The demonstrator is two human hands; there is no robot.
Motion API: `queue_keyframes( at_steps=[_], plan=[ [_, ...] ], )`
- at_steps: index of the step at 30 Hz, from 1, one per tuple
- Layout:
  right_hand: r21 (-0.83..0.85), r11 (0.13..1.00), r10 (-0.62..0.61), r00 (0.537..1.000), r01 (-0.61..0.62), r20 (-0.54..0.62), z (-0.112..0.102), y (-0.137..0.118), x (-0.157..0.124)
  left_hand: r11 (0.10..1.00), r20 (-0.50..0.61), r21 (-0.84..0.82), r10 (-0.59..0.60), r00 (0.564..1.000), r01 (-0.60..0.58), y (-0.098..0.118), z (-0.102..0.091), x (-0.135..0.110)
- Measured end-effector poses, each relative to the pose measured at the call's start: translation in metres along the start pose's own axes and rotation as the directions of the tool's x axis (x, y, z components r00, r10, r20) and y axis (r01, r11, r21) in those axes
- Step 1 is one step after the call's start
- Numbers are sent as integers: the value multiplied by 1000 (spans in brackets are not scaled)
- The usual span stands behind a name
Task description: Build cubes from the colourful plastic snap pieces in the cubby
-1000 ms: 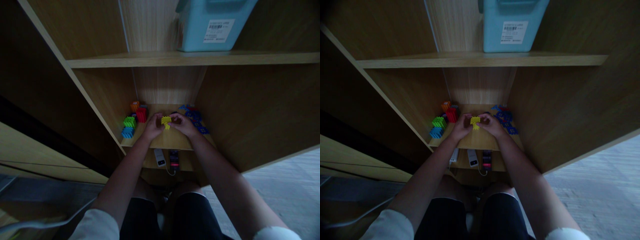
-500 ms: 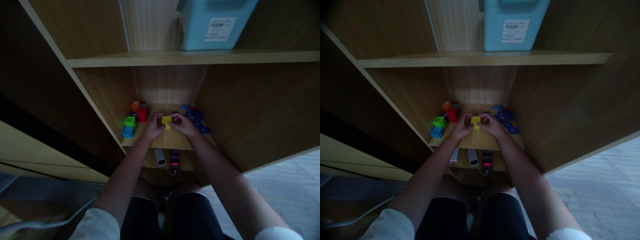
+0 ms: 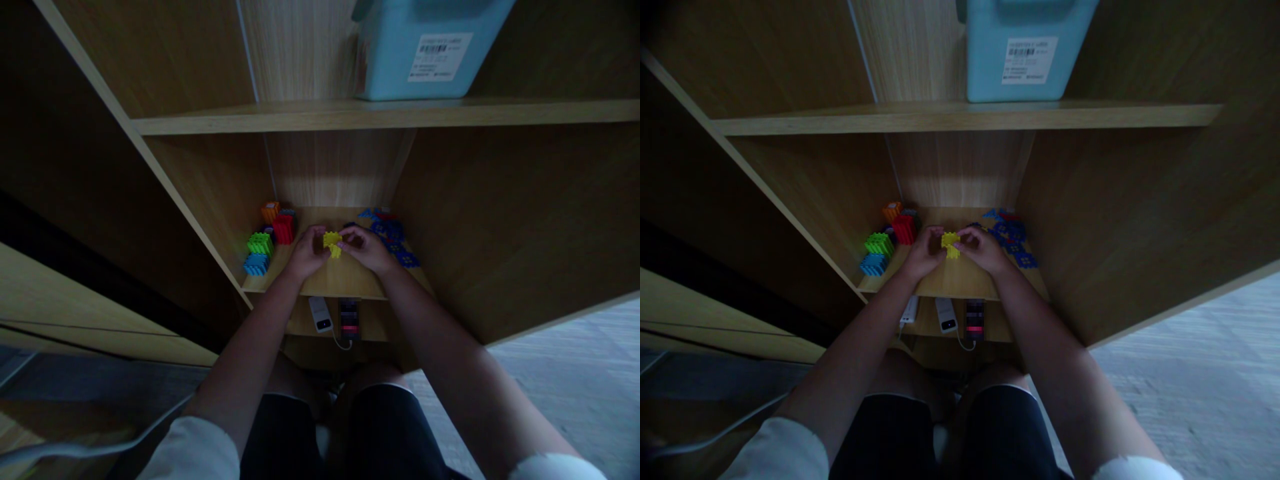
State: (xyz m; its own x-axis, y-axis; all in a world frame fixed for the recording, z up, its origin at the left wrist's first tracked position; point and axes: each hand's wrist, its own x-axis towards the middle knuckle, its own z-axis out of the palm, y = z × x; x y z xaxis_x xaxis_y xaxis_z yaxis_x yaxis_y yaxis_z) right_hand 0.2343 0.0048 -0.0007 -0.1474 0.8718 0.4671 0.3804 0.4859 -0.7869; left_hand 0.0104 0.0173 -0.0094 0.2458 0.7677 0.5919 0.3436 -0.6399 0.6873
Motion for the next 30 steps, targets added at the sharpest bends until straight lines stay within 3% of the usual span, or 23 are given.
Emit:
queue_keyframes(
  at_steps=[5, 7, 11, 16, 23, 30],
  plan=[
    [-22, 1000, -16, 1000, 16, -19, 0, 3, 1, 1000, 1, 16, 6, 1000, -6, -1, 0, 0],
    [-60, 997, -45, 994, 39, -97, -4, 8, 3, 1000, 0, 22, 1, 1000, -1, 0, 0, 0],
    [-338, 941, -113, 954, 13, -278, -10, 21, 5, 1000, -1, 16, -3, 1000, 3, 0, -1, 0],
    [-588, 797, -67, 947, -139, -315, -4, 39, 5, 1000, -5, 7, -1, 1000, 1, -1, -3, -1],
    [-568, 783, 64, 941, -254, -333, -1, 41, 7, 999, -17, 33, -4, 1000, 5, 0, -3, 0],
    [-626, 711, 108, 929, -321, -355, -8, 29, 11, 998, -55, 67, 3, 998, 1, 0, -3, 0]
  ],
)
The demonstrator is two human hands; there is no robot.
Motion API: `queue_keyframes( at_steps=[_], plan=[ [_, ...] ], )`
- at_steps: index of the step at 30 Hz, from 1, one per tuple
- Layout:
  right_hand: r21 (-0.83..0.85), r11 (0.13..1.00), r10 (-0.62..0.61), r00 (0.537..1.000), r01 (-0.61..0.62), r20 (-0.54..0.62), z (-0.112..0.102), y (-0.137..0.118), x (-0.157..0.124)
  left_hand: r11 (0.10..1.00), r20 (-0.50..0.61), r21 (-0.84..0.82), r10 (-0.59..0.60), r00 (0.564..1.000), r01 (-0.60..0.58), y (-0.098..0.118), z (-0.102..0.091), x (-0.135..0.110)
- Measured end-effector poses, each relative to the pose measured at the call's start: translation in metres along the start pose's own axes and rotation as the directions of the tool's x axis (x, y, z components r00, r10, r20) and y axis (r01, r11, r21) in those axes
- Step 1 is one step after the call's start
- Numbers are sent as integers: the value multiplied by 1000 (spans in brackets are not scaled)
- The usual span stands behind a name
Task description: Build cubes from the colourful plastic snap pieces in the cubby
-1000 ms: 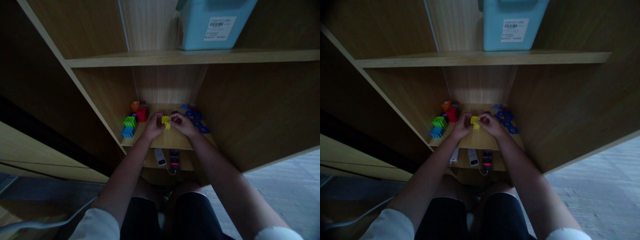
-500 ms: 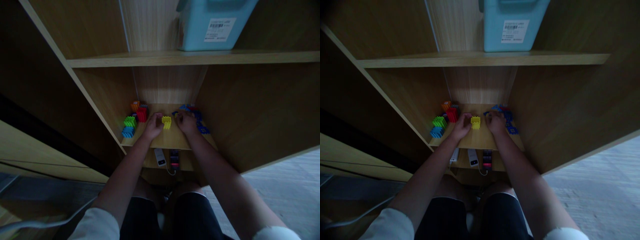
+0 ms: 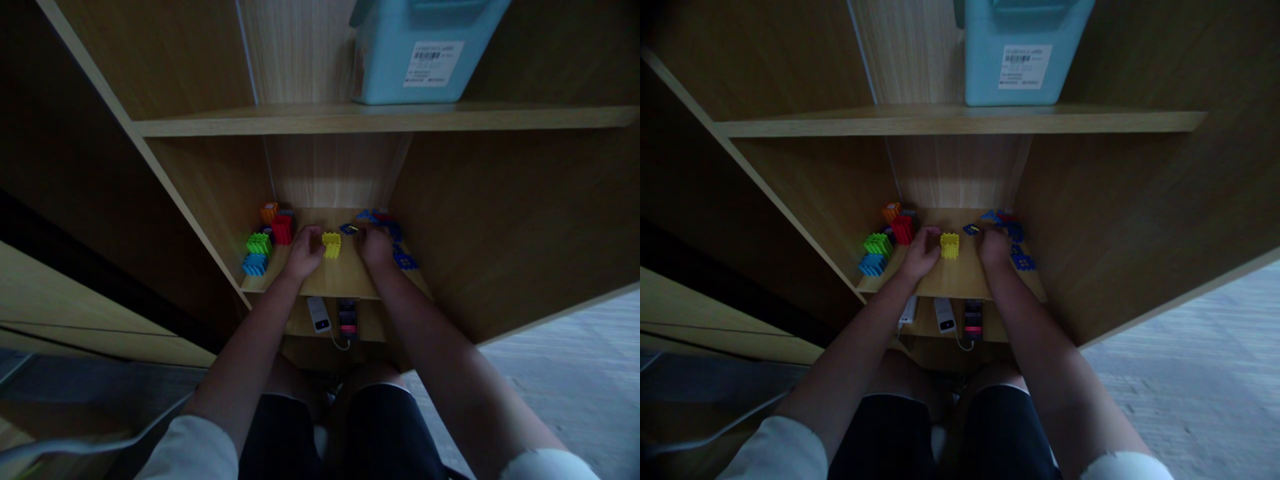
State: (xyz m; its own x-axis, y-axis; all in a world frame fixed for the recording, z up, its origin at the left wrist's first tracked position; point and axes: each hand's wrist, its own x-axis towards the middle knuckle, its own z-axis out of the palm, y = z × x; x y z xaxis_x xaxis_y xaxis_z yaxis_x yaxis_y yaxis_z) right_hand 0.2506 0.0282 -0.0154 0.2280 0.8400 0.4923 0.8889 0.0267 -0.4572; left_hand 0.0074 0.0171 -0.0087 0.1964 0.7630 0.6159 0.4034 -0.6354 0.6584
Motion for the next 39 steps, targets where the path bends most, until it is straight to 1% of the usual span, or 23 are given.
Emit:
queue_keyframes(
  at_steps=[2, 5, 8, 11, 13, 15, 19, 21, 22, 25, 27, 34, 39],
  plan=[
    [-19, 999, 31, 999, -32, -43, -5, 0, 2, 1000, -4, 16, 0, 1000, 0, 2, -1, 0],
    [31, 999, 48, 983, -44, -175, -12, 0, 3, 999, -7, 32, 16, 1000, -16, 6, -3, -1],
    [169, 986, 60, 960, -13, -272, -18, 2, 2, 998, -12, 54, 40, 999, -39, 8, -4, -2],
    [361, 930, 29, 961, 76, -275, -20, 2, -1, 992, -29, 88, 91, 995, -88, 12, -5, -4],
    [493, 859, -14, 970, 135, -242, -19, 0, -2, 983, -46, 122, 143, 989, -137, 16, -6, -5],
    [614, 777, -38, 984, 140, -176, -17, -2, -4, 969, -45, 163, 193, 980, -184, 22, -7, -6],
    [815, 579, -24, 1000, 6, 10, -16, -11, -5, 935, 27, 234, 267, 963, -265, 31, -8, -7],
    [870, 489, -46, 994, -61, 96, -17, -15, -7, 920, 59, 252, 296, 953, -301, 32, -8, -7],
    [883, 461, -71, 988, -91, 139, -17, -17, -8, 913, 71, 259, 306, 949, -314, 32, -8, -8],
    [886, 435, -145, 959, -159, 244, -18, -21, -12, 895, 104, 292, 320, 942, -336, 31, -10, -10],
    [884, 433, -172, 946, -179, 275, -19, -22, -13, 885, 106, 318, 325, 940, -342, 31, -10, -11],
    [896, 410, -240, 927, -172, 288, -26, -24, -15, 874, 16, 395, 300, 954, -282, 28, -9, -12],
    [891, 417, -249, 920, -181, 304, -30, -27, -17, 868, -14, 438, 267, 964, -234, 29, -11, -12]
  ],
)
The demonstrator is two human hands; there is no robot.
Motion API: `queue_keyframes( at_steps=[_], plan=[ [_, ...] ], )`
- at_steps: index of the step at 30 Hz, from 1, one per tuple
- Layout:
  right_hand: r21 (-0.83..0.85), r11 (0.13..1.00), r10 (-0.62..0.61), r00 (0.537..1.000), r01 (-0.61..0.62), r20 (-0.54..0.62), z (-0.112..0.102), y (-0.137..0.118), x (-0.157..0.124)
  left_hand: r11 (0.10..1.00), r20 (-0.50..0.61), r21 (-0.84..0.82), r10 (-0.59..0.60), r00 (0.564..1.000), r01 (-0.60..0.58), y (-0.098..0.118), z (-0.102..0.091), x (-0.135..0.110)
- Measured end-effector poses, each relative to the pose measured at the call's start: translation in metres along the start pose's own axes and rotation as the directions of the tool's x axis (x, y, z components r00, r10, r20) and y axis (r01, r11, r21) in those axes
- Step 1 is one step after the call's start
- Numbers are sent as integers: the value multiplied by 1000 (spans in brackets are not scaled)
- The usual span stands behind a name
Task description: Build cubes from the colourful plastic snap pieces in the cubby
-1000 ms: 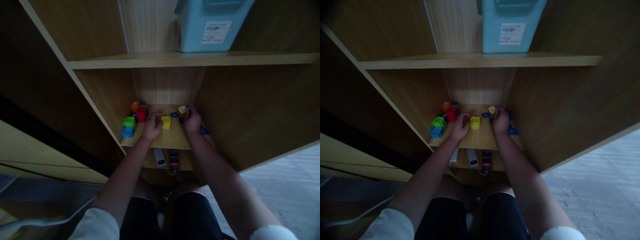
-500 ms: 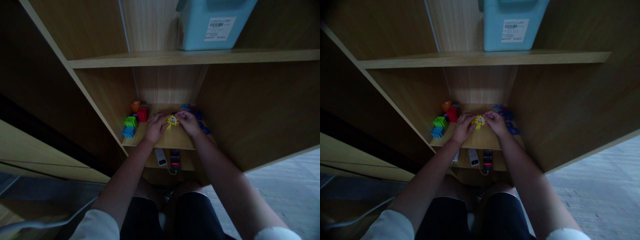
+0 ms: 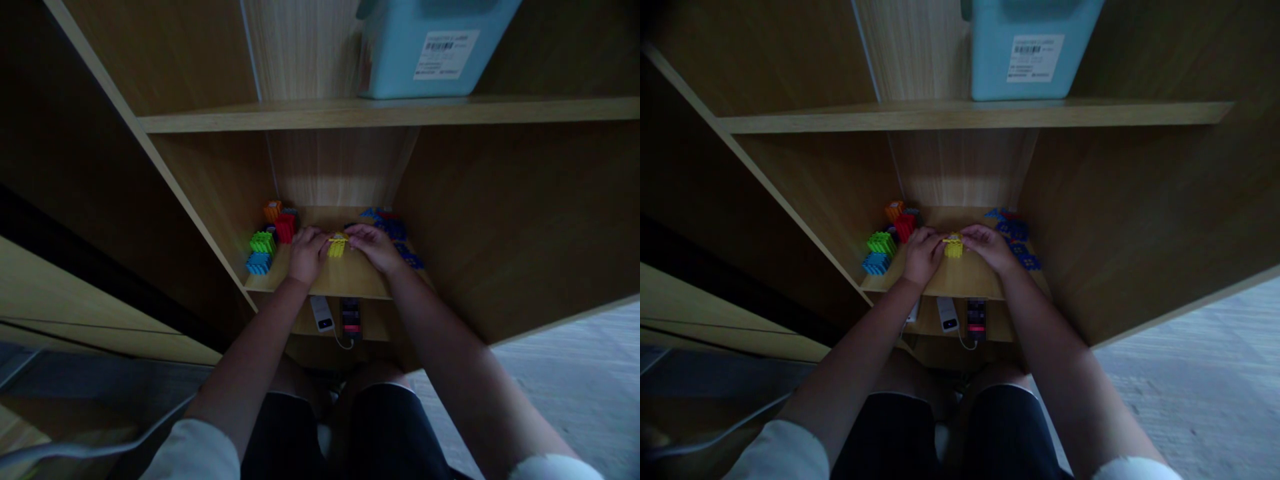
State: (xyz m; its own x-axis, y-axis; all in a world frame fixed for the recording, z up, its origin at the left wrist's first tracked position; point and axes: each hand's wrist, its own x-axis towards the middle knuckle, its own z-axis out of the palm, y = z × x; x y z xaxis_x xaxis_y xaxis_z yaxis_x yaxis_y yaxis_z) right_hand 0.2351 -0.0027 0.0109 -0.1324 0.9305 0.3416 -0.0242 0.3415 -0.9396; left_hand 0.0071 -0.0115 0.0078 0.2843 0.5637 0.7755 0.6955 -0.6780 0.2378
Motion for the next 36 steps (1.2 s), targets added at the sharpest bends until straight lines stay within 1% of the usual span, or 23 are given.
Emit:
queue_keyframes(
  at_steps=[5, 8, 11, 14, 16, 21, 24, 28, 32, 36],
  plan=[
    [-14, 1000, 21, 999, -21, 38, 3, -2, -1, 999, 11, 20, -29, 1000, 29, 0, -3, 0],
    [-31, 999, 20, 999, -19, 31, 3, -1, -1, 999, 19, -4, -36, 999, 36, 1, -2, 1],
    [-87, 996, -14, 1000, 11, -26, 2, 3, 1, 997, 19, -57, -58, 998, 59, 2, 1, 2],
    [-217, 975, -76, 992, 52, -104, -1, 9, 4, 990, -14, -105, -91, 996, 89, 1, 4, 3],
    [-291, 954, -113, 986, 74, -120, -3, 13, 5, 987, -33, -126, -108, 994, 103, 0, 6, 3],
    [-390, 913, -160, 984, 118, -76, -5, 20, 6, 977, -19, -153, -152, 988, 148, -1, 6, 4],
    [-404, 904, -177, 982, 138, -62, -5, 22, 6, 973, -9, -162, -168, 986, 164, -2, 6, 5],
    [-425, 896, -167, 984, 127, -56, -6, 21, 7, 961, 11, -218, -172, 985, 171, -4, 9, 4],
    [-439, 890, -163, 985, 125, -50, -6, 19, 6, 940, 64, -286, -173, 983, 184, -6, 12, 2],
    [-450, 883, -168, 985, 134, -35, -7, 21, 5, 934, 94, -297, -179, 979, 199, -7, 15, 3]
  ],
)
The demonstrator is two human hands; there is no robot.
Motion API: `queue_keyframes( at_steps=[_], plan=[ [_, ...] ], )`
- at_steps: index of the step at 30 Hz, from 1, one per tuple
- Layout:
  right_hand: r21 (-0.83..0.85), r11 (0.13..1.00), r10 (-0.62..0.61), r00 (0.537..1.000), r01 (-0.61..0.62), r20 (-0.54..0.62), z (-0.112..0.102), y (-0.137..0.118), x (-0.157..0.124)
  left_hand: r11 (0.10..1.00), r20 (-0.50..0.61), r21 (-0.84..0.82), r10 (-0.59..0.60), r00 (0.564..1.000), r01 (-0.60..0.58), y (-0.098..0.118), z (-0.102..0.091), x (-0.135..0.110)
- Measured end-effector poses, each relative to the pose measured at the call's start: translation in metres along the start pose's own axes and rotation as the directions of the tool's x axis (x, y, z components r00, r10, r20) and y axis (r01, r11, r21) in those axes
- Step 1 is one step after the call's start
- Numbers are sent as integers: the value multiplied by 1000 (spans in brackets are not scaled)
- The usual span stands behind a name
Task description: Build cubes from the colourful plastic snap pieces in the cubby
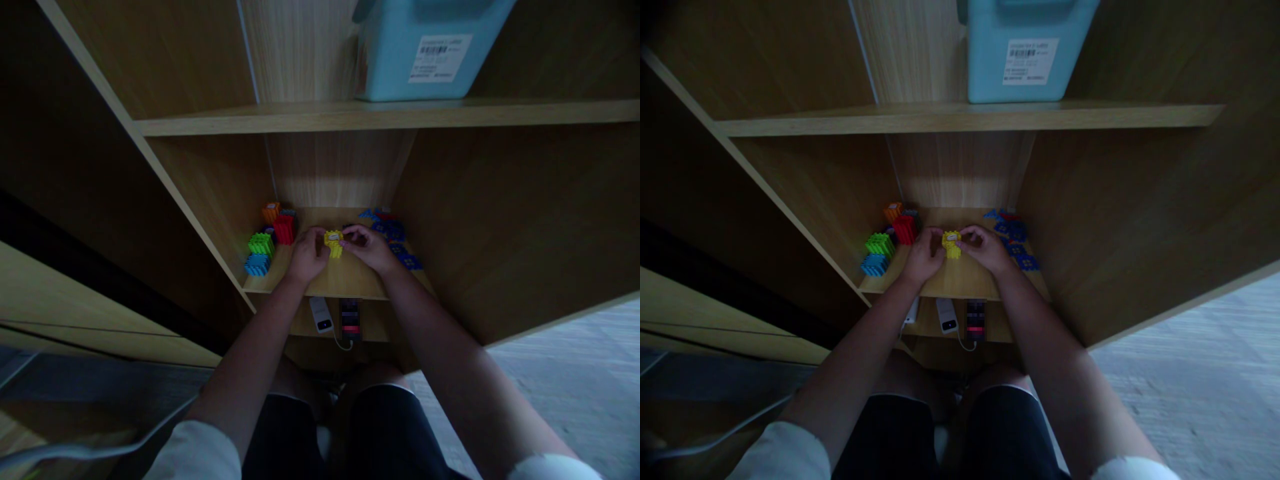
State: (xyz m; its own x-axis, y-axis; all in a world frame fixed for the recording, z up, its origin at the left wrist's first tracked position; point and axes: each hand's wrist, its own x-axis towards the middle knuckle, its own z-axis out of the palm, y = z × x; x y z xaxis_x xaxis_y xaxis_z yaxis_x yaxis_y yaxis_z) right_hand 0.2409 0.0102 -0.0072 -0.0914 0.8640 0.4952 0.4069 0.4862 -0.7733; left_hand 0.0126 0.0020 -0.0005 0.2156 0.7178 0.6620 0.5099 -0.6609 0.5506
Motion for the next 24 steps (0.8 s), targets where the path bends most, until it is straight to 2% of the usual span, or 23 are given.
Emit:
queue_keyframes(
  at_steps=[24],
  plan=[
    [14, 1000, -16, 1000, 15, 19, 0, -7, -1, 1000, -15, -6, 9, 1000, -9, -2, 1, 2]
  ],
)
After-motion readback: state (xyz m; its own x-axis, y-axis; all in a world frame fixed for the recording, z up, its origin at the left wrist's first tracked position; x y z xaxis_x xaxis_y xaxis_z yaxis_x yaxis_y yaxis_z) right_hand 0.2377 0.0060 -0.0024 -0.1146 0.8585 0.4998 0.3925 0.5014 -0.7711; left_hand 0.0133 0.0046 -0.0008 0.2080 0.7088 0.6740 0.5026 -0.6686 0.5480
